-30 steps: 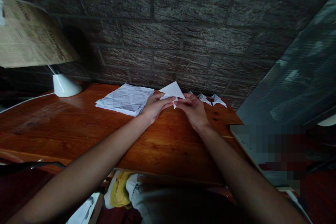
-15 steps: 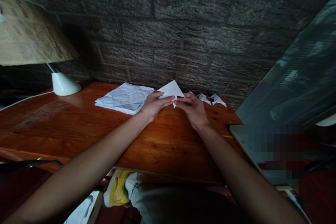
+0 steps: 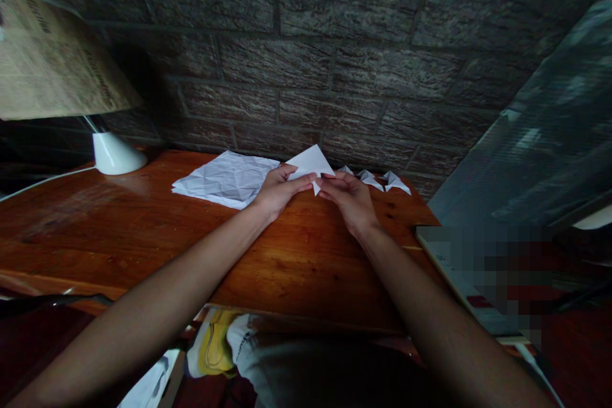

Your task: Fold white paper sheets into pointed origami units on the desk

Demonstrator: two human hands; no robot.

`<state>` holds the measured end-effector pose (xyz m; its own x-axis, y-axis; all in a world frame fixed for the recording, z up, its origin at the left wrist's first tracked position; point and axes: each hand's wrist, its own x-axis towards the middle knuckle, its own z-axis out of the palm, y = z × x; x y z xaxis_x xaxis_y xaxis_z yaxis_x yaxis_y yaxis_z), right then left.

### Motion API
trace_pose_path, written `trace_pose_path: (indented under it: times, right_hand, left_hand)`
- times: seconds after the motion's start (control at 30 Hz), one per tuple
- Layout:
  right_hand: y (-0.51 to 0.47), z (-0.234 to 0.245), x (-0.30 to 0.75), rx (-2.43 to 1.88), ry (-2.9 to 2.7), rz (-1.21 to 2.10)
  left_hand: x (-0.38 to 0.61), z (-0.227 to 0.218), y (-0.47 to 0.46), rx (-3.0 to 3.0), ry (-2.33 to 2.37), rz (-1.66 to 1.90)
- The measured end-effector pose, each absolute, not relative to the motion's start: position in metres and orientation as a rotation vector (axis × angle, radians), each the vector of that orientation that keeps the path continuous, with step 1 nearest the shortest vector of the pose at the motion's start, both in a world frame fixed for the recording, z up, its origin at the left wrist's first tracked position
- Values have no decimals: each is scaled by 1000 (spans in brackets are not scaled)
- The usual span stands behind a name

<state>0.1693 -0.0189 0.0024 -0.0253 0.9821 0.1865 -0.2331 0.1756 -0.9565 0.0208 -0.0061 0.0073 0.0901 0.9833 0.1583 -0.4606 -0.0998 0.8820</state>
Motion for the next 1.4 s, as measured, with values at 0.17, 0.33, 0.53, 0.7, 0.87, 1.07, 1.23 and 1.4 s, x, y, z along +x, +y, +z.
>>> trace_pose_path:
  times: [0.17,0.33,0.53,0.7,0.87,1.07,1.23,1.4]
  right_hand:
    - [-16,1,172,-898,-1173,1165]
    - [-15,2,173,-879,-1195,1130]
    - [-16,3,174,-883,-1211,1165]
    - [-13,0,175,-909,-1254,1100]
    - [-13,0,176,-961,-1249,1112]
    - [-14,2,178,-936,-1247,1183]
    - [-11,0,177,-903,-1262,1146]
    - [-13,0,177,-936,-1283,1193]
  left_hand:
    - [20,0,-3,1082,689,1358]
    - [18,-2,-1,1104,720,1357]
    - [21,3,-5,996,711,1377]
    - [22,5,-6,877,678,1388]
    - [22,3,-3,872,716,1335]
    - [22,-2,-3,953,732,1319]
    - [18,-2,-1,1091,763,1289]
    - [16,-1,0,1051,754,1297]
